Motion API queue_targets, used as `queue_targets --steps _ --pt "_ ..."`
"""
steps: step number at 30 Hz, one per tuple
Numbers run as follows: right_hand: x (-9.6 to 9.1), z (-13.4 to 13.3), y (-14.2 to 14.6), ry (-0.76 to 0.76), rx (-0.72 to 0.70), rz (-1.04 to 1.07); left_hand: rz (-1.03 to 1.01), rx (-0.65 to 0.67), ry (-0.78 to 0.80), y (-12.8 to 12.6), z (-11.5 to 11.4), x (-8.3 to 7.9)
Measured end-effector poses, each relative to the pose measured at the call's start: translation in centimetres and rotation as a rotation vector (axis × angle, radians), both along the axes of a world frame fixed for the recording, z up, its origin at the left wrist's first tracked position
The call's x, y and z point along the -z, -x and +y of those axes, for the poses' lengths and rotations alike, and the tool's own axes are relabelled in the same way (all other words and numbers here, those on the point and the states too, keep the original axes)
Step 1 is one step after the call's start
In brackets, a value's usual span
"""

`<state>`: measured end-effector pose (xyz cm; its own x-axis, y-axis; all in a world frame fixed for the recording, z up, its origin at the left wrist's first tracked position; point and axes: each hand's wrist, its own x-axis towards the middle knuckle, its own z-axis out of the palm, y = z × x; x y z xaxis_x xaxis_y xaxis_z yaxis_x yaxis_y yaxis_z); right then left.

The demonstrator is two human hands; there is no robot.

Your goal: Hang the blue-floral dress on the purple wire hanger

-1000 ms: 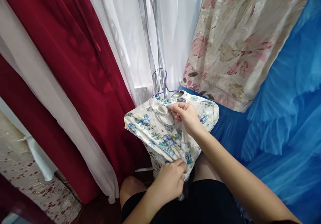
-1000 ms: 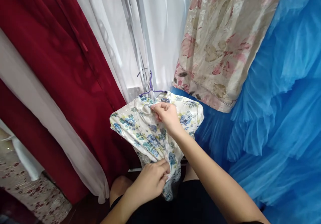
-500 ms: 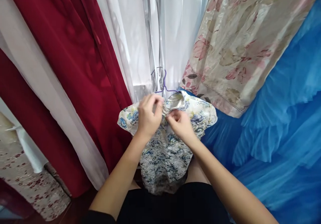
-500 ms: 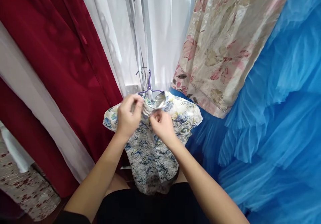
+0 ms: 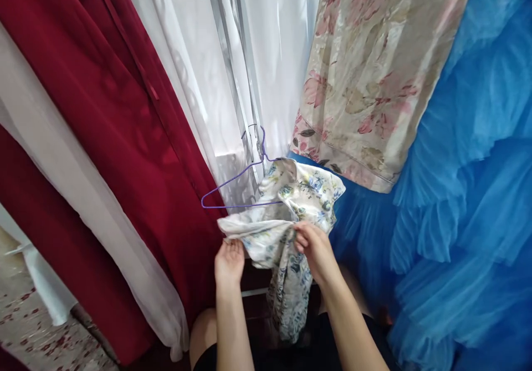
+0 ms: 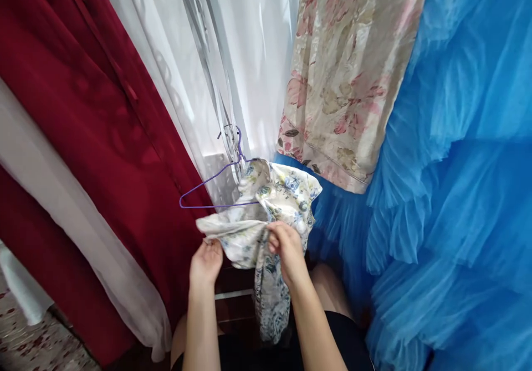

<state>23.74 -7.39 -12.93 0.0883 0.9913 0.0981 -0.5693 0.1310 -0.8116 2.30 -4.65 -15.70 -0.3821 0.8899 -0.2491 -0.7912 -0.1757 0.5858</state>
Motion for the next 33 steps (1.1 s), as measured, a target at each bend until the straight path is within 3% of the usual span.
queue_targets --steps 2,4,7,10,12,15,17,19,21,23,29,33 --pt "2.3 0.4 -1.9 0.104 0.198 0.188 -0.060 0.063 0.063 -2.7 -1.6 2.0" --pt "4.1 0.8 -3.6 0.169 0.410 0.323 -0.067 0.175 0.015 -5.3 -2.8 2.2" --pt "5.2 1.3 -5.0 0.210 0.678 0.404 0.066 0.322 -0.237 -8.9 -4.5 -0.1" --pt "4.4 0.8 -4.6 0.126 0.815 0.251 0.340 0.388 -0.427 -11.5 -6.6 -2.9" --pt "3.5 -0.2 -4.0 0.032 0.650 -0.019 0.531 0.390 -0.471 -12.3 -8.0 -4.0" --pt "2.2 -2.2 -2.8 -0.003 0.043 -0.330 0.752 0.349 -0.506 -12.3 -9.2 -4.5" --pt "1.6 -3.5 -1.9 0.002 -0.264 -0.323 0.898 0.313 -0.517 -11.7 -9.3 -4.4" --pt "1.2 -4.6 -1.1 0.035 -0.446 -0.231 1.042 0.278 -0.492 -10.8 -9.0 -4.4" --pt "0.7 -5.5 -1.0 0.098 -0.567 -0.163 1.119 0.278 -0.445 -9.5 -8.7 -4.4" --pt "0.2 -6.1 -1.6 0.123 -0.643 -0.193 1.114 0.376 -0.416 -8.3 -8.7 -4.4" --pt "-0.9 -7.1 -6.6 -0.180 -0.959 -0.546 1.026 1.037 -0.553 -6.9 -11.0 -2.5" --pt "-2.4 -7.4 -10.8 -0.172 -0.918 -0.556 1.295 1.160 -0.373 -5.8 -13.1 -0.4"
